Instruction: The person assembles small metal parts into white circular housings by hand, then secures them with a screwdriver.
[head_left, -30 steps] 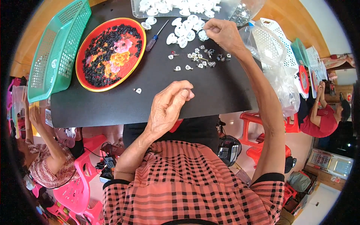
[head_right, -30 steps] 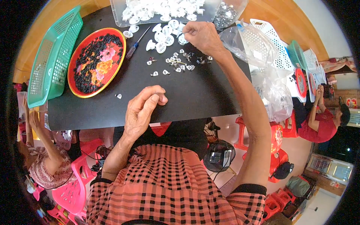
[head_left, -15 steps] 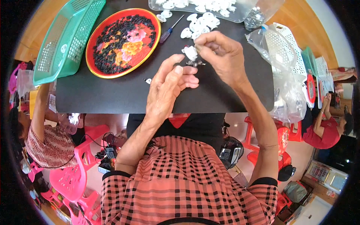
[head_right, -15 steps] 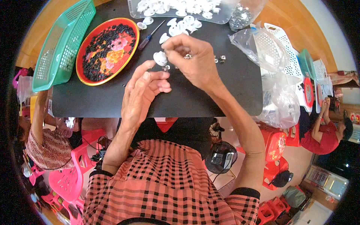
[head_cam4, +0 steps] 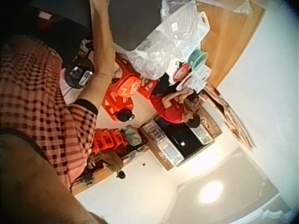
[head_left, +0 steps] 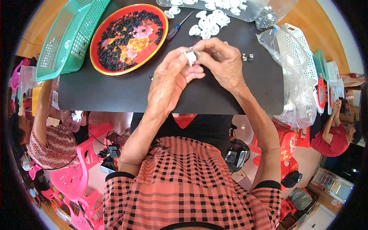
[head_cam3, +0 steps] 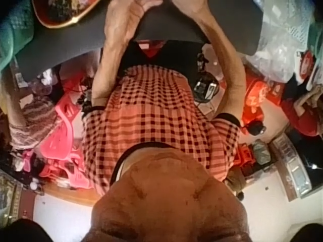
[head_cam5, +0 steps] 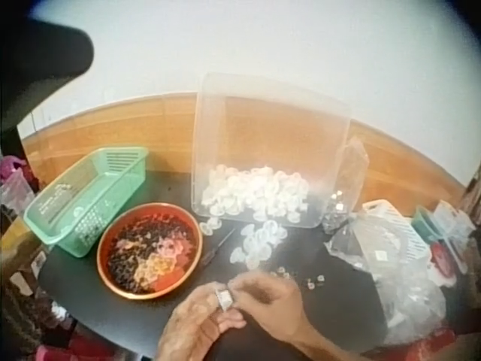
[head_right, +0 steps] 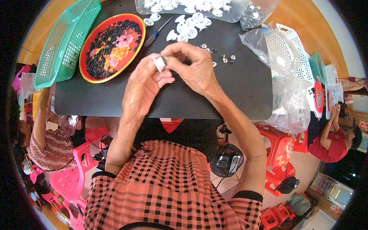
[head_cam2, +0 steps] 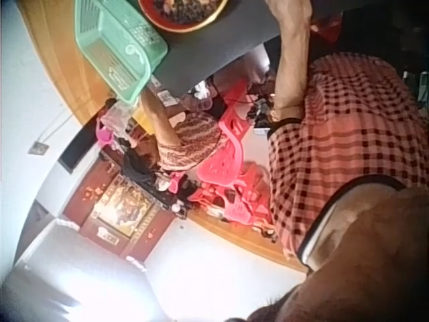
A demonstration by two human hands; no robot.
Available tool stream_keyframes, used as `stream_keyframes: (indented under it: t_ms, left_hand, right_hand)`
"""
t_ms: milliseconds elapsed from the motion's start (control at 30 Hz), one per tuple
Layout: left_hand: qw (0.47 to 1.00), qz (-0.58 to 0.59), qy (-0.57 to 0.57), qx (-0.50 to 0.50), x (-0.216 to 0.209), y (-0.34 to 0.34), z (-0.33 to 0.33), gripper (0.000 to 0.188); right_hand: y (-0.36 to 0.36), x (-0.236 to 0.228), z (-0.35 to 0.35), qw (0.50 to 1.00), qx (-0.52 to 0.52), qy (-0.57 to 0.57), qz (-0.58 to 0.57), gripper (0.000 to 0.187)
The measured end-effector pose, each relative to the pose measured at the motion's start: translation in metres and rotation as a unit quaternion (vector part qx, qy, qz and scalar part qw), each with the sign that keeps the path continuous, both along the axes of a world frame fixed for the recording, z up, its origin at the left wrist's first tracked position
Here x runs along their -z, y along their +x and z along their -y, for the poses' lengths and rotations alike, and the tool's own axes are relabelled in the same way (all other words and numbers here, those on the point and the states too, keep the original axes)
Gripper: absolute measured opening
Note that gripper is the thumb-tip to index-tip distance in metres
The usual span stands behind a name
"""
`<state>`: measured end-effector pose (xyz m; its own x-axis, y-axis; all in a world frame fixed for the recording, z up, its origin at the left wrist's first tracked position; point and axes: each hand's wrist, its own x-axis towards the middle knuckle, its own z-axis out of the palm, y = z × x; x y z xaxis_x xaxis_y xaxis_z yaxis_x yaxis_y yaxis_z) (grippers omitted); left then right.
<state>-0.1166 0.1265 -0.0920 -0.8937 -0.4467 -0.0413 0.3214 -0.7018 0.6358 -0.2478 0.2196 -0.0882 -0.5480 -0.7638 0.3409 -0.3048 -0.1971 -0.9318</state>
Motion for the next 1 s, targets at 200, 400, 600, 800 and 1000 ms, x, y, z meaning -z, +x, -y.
stream_keyframes:
  t_ms: [200, 400, 600, 800, 1000]
  left_hand:
    - [0.993, 0.034, -0.102, -0.044, 0.002, 0.007, 0.004, 0.018]
    - [0.977, 0.057, -0.193, -0.072, 0.001, 0.007, 0.001, 0.018]
    - [0.992, 0.033, -0.116, -0.034, -0.002, 0.009, 0.002, 0.029]
    - [0.996, 0.022, -0.090, -0.006, 0.003, 0.011, 0.005, 0.031]
    - [0.998, 0.011, -0.063, 0.026, 0.005, 0.012, 0.007, 0.033]
  right_hand:
    - [0.005, -0.003, 0.000, 0.996, 0.012, -0.031, -0.080, 0.012]
    - [0.010, -0.016, -0.003, 0.981, -0.019, -0.014, -0.192, 0.019]
    - [0.009, -0.011, -0.003, 0.995, 0.009, 0.011, -0.096, 0.012]
    - [0.006, -0.013, -0.007, 0.997, -0.047, 0.052, -0.020, 0.013]
    - [0.005, -0.016, -0.010, 0.995, -0.047, 0.078, -0.028, 0.012]
